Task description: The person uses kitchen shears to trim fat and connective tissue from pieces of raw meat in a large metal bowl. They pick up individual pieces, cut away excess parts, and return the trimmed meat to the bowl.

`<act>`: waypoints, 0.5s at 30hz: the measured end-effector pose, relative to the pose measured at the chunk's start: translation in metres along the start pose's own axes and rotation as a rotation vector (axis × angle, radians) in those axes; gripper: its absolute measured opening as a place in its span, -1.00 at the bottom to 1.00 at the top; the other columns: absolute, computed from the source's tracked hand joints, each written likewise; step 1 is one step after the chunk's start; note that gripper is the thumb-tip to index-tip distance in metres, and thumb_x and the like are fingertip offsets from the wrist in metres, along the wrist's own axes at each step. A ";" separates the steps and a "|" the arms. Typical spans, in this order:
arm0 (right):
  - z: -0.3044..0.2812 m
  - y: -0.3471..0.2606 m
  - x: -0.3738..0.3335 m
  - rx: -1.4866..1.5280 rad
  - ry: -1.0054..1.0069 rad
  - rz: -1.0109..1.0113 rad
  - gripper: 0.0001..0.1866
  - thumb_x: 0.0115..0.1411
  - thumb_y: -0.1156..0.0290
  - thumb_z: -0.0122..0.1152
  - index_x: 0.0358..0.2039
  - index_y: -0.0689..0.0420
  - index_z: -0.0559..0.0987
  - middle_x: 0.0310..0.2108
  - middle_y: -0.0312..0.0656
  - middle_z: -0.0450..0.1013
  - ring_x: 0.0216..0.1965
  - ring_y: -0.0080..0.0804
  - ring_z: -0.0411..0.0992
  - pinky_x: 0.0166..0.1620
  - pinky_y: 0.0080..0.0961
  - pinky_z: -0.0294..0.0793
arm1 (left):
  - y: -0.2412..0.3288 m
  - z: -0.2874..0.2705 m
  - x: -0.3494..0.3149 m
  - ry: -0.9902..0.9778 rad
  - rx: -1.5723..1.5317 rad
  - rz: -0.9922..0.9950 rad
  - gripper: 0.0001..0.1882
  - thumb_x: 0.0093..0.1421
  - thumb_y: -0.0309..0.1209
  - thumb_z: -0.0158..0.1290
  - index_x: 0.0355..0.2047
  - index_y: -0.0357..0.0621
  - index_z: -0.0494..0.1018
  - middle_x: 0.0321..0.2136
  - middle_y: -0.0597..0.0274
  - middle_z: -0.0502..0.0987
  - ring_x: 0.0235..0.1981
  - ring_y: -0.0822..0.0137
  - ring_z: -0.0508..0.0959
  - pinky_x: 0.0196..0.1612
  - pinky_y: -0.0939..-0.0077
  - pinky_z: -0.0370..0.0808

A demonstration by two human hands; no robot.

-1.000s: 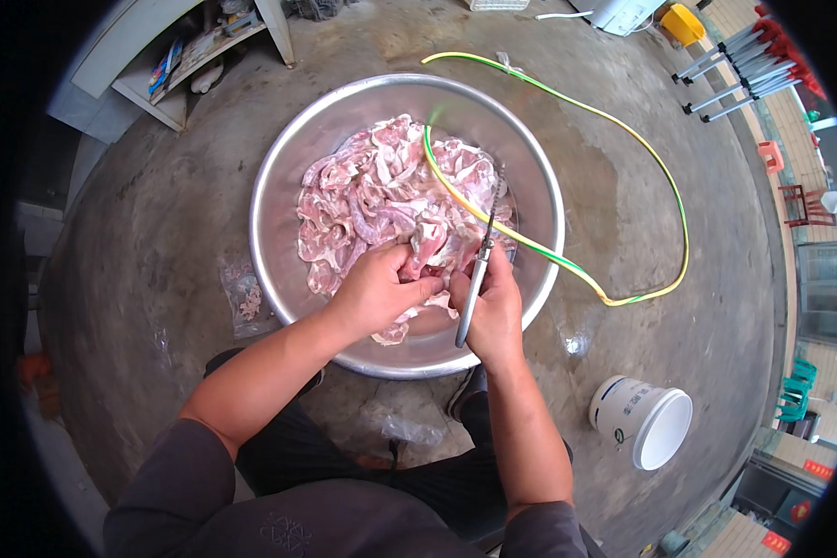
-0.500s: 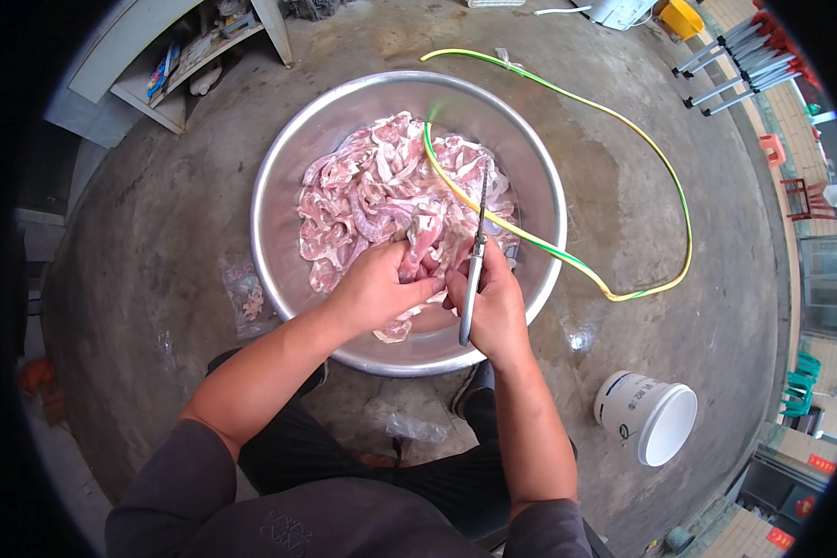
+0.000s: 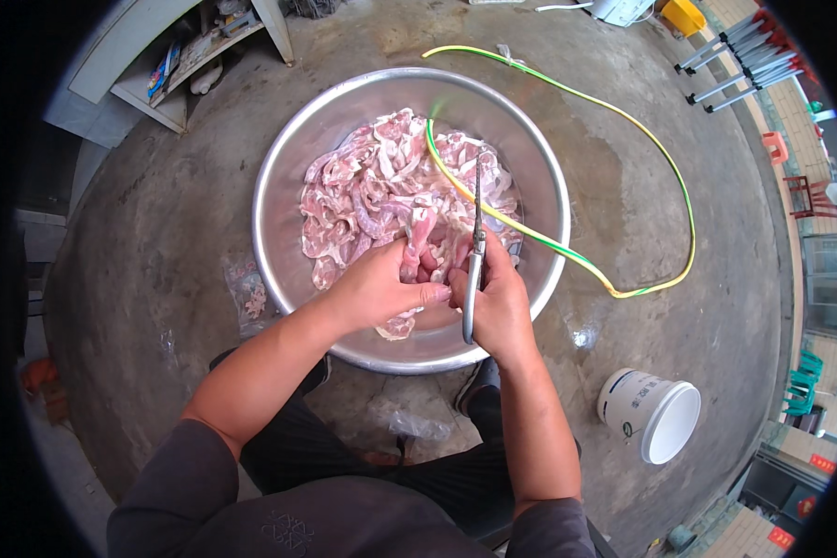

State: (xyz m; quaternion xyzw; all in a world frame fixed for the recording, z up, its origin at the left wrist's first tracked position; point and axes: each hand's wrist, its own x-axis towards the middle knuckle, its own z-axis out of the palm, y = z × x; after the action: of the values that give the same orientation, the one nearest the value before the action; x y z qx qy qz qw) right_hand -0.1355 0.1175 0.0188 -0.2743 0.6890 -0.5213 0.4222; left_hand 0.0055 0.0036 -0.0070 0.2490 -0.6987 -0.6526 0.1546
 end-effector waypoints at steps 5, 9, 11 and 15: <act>-0.004 0.003 -0.001 -0.059 -0.020 0.010 -0.60 0.18 0.58 0.17 0.07 0.14 0.48 -0.44 -0.42 0.37 -0.45 -0.68 0.33 -0.35 -0.65 0.38 | 0.005 -0.007 -0.001 -0.062 0.214 -0.142 -0.81 0.25 -0.43 0.13 -0.21 -0.30 0.48 -0.44 0.29 0.60 -0.45 0.49 0.55 -0.34 0.51 0.49; -0.006 0.003 0.000 -0.056 -0.033 0.001 -0.54 0.17 0.59 0.18 0.12 0.15 0.45 -0.40 -0.41 0.39 -0.40 -0.68 0.35 -0.30 -0.65 0.40 | 0.010 -0.012 -0.001 -0.116 -0.082 -0.284 -0.83 0.25 -0.46 0.07 -0.21 -0.32 0.47 -0.45 0.26 0.59 -0.46 0.48 0.56 -0.37 0.53 0.50; -0.005 0.005 0.001 -0.034 -0.040 -0.021 -0.54 0.19 0.59 0.20 0.13 0.17 0.43 -0.37 -0.39 0.41 -0.37 -0.67 0.38 -0.30 -0.65 0.41 | 0.009 -0.014 -0.001 -0.126 -0.269 -0.331 -0.84 0.25 -0.45 0.06 -0.25 -0.32 0.47 -0.46 0.24 0.58 -0.49 0.48 0.57 -0.40 0.55 0.51; -0.001 0.001 -0.001 0.218 -0.089 0.038 -0.41 0.20 0.61 0.26 0.23 0.21 0.33 -0.28 -0.34 0.46 -0.29 -0.65 0.43 -0.26 -0.62 0.46 | 0.007 -0.013 -0.001 -0.123 -0.451 -0.315 -0.84 0.26 -0.42 0.04 -0.27 -0.31 0.46 -0.48 0.22 0.56 -0.53 0.47 0.56 -0.46 0.55 0.50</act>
State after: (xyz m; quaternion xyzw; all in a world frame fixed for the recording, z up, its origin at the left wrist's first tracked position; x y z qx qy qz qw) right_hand -0.1362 0.1189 0.0185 -0.2365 0.6141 -0.5722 0.4894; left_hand 0.0122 -0.0067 0.0012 0.2735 -0.4965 -0.8216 0.0600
